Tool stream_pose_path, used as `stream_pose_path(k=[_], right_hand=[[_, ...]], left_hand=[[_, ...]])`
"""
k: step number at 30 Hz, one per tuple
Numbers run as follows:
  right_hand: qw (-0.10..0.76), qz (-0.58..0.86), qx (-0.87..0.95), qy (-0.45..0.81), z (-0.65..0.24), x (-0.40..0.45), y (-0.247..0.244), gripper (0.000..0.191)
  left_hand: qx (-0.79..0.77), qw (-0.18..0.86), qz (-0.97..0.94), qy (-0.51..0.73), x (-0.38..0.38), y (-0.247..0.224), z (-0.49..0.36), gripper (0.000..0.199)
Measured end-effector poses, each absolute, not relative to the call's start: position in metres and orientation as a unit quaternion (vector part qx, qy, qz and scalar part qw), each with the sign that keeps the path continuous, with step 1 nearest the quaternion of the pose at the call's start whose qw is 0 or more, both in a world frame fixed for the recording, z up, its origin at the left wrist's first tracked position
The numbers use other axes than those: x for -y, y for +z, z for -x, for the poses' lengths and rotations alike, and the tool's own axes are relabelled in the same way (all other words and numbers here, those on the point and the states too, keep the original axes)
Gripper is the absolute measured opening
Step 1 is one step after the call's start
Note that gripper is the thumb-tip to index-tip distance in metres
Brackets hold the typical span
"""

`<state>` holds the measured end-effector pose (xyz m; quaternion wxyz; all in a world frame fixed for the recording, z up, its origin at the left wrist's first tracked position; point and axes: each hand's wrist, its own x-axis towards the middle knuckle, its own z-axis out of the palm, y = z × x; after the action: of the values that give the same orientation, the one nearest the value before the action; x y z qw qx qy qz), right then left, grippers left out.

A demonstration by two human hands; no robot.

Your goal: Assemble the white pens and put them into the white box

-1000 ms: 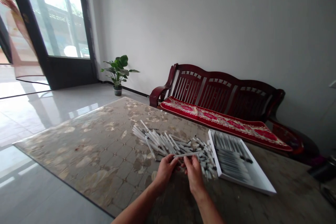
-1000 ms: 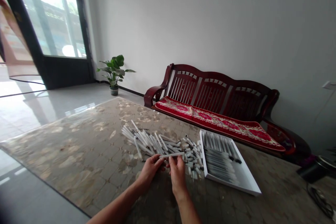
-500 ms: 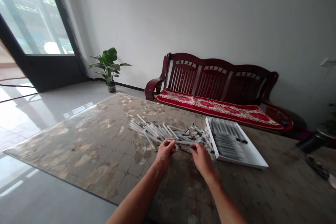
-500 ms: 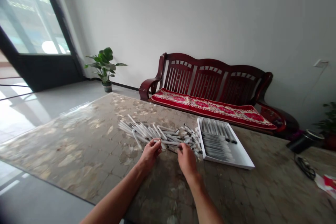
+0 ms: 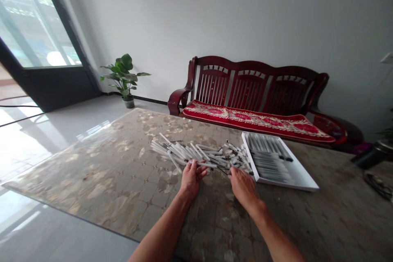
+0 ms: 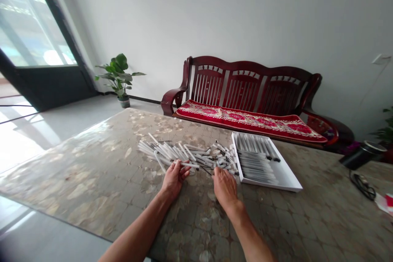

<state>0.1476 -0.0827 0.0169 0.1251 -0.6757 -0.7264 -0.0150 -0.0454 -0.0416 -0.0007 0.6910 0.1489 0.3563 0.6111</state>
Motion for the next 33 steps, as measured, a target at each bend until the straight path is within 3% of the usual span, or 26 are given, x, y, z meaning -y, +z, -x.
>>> stream_pose_path(k=[5, 9, 21, 33], right_hand=[[0.328, 0.633, 0.698, 0.072, -0.162, 0.088, 0.003, 0.025], [0.398, 0.593, 0.691, 0.112, -0.161, 0.092, 0.003, 0.029], [0.426, 0.576, 0.688, 0.117, -0.16, 0.099, 0.017, 0.028], [0.366, 0.549, 0.749, 0.066, -0.152, 0.093, 0.036, 0.031]], left_hand=[[-0.359, 0.676, -0.128, 0.631, 0.038, -0.002, 0.043, 0.017], [-0.362, 0.671, -0.121, 0.636, 0.037, -0.002, 0.042, 0.014], [-0.367, 0.665, -0.114, 0.641, 0.037, -0.001, 0.042, 0.018], [-0.371, 0.65, -0.217, 0.627, 0.04, -0.002, 0.039, 0.044]])
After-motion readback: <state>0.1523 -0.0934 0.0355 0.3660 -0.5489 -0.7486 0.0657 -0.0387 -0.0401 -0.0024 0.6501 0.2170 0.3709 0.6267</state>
